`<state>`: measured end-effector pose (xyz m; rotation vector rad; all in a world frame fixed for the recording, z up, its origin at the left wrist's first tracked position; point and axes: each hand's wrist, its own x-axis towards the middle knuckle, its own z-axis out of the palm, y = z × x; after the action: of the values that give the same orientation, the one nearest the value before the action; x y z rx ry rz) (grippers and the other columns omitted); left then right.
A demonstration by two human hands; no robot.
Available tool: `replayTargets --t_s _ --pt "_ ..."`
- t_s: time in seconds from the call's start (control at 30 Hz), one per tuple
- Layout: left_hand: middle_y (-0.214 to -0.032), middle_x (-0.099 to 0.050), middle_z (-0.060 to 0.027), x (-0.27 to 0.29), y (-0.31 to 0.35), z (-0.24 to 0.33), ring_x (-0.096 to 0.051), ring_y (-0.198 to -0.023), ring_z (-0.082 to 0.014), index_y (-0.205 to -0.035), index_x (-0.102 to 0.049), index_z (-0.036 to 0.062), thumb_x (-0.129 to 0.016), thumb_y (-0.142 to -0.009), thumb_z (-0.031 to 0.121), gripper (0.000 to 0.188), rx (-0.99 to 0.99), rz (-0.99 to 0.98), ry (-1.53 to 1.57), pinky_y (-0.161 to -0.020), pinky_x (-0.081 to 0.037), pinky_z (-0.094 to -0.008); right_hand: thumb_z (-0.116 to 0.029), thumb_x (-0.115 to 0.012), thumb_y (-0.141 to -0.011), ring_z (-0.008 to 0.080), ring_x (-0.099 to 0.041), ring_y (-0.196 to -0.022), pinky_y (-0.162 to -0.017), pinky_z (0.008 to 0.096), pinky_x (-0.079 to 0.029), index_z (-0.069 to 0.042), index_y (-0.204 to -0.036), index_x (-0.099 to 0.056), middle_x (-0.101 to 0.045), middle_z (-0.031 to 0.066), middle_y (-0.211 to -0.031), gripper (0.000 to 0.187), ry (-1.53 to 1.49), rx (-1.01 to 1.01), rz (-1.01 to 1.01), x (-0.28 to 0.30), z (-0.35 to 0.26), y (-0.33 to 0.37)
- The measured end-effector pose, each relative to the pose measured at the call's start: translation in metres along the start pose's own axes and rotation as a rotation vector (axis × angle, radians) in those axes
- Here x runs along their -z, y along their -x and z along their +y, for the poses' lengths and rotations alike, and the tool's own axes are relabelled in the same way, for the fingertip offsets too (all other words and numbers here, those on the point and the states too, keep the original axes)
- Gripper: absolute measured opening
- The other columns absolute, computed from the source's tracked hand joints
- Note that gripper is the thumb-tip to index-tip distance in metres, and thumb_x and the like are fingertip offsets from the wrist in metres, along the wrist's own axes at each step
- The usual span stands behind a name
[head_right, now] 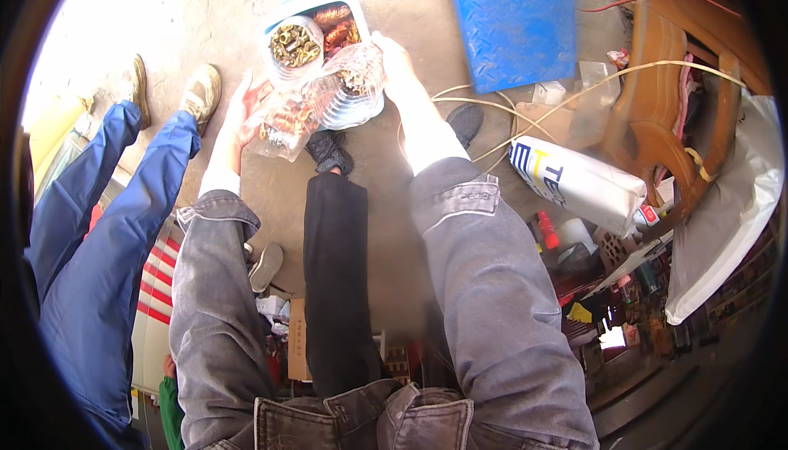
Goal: The person gathers small metal pieces from the floor and places them into a blue tray. They then place the tray on a digital scale to weigh the contents. The person adjusts the scale and moves the tray around the workspace.
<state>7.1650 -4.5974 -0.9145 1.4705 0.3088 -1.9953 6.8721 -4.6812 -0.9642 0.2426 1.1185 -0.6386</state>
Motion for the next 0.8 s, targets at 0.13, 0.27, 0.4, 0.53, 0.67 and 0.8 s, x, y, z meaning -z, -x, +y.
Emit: replayTargets --t_s 0.13,0.27,0.4,0.53,0.67,0.8 --pt "-0.127 -0.055 -0.0143 -0.014 0.009 0.001 -0.056 -0.110 -0.0224 -0.137 -0.042 -0.0021 -0.046 -0.093 0.057 0.074 -0.020 0.036 -0.006 -0.093 -0.048 -0.0321 -0.021 -0.053 -0.096 0.0216 -0.066 -0.084 -0.079 0.0345 -0.053 0.001 -0.101 -0.061 -0.068 0.0137 -0.093 0.025 0.009 0.020 -0.012 -0.003 0.001 0.004" --pt "-0.123 -0.057 -0.0137 -0.028 0.028 0.005 -0.058 -0.104 -0.0221 -0.138 -0.042 0.0007 -0.044 -0.093 0.059 0.074 0.000 0.054 -0.085 -0.088 -0.050 -0.0321 -0.020 -0.055 -0.094 0.0214 -0.067 -0.083 -0.076 0.0341 -0.055 0.002 -0.107 -0.060 -0.068 0.0130 -0.095 0.026 0.017 0.032 0.034 0.004 0.012 0.021" --pt "-0.120 -0.057 -0.0132 -0.045 0.055 0.000 -0.059 -0.095 -0.0216 -0.140 -0.043 0.0089 -0.042 -0.090 0.067 0.076 0.121 0.087 -0.222 -0.069 -0.051 -0.0312 -0.021 -0.057 -0.093 0.0220 -0.067 -0.082 -0.072 0.0365 -0.056 -0.001 -0.106 -0.060 -0.068 0.0118 -0.093 0.024 0.059 0.009 0.145 0.018 0.020 0.060" --pt "-0.131 -0.051 -0.0195 -0.072 0.086 -0.012 -0.056 -0.112 -0.0315 -0.143 -0.037 0.0052 -0.040 -0.090 0.068 0.082 0.163 0.091 -0.286 -0.094 -0.047 -0.0448 -0.022 -0.058 -0.092 0.0225 -0.067 -0.081 -0.070 0.0380 -0.056 -0.002 -0.106 -0.060 -0.067 0.0122 -0.092 0.025 -0.017 0.008 0.153 0.031 0.015 0.112" --pt "-0.122 -0.058 -0.0206 -0.109 0.118 -0.035 -0.059 -0.106 -0.0314 -0.138 -0.044 0.0051 -0.038 -0.092 0.066 0.076 0.201 -0.112 -0.151 -0.092 -0.047 -0.0454 -0.032 -0.056 -0.094 0.0248 -0.066 -0.084 -0.073 0.0390 -0.056 -0.003 -0.110 -0.061 -0.067 0.0128 -0.096 0.034 -0.131 -0.146 0.115 0.046 -0.007 0.176" --pt "-0.126 -0.054 -0.0211 -0.156 0.139 -0.056 -0.055 -0.113 -0.0322 -0.142 -0.038 0.0048 -0.038 -0.092 0.066 0.079 0.239 -0.050 -0.219 -0.098 -0.044 -0.0461 -0.038 -0.051 -0.095 0.0281 -0.065 -0.090 -0.081 0.0435 -0.053 -0.003 -0.110 -0.062 -0.067 0.0142 -0.099 0.039 -0.175 -0.127 0.199 0.065 -0.038 0.236"
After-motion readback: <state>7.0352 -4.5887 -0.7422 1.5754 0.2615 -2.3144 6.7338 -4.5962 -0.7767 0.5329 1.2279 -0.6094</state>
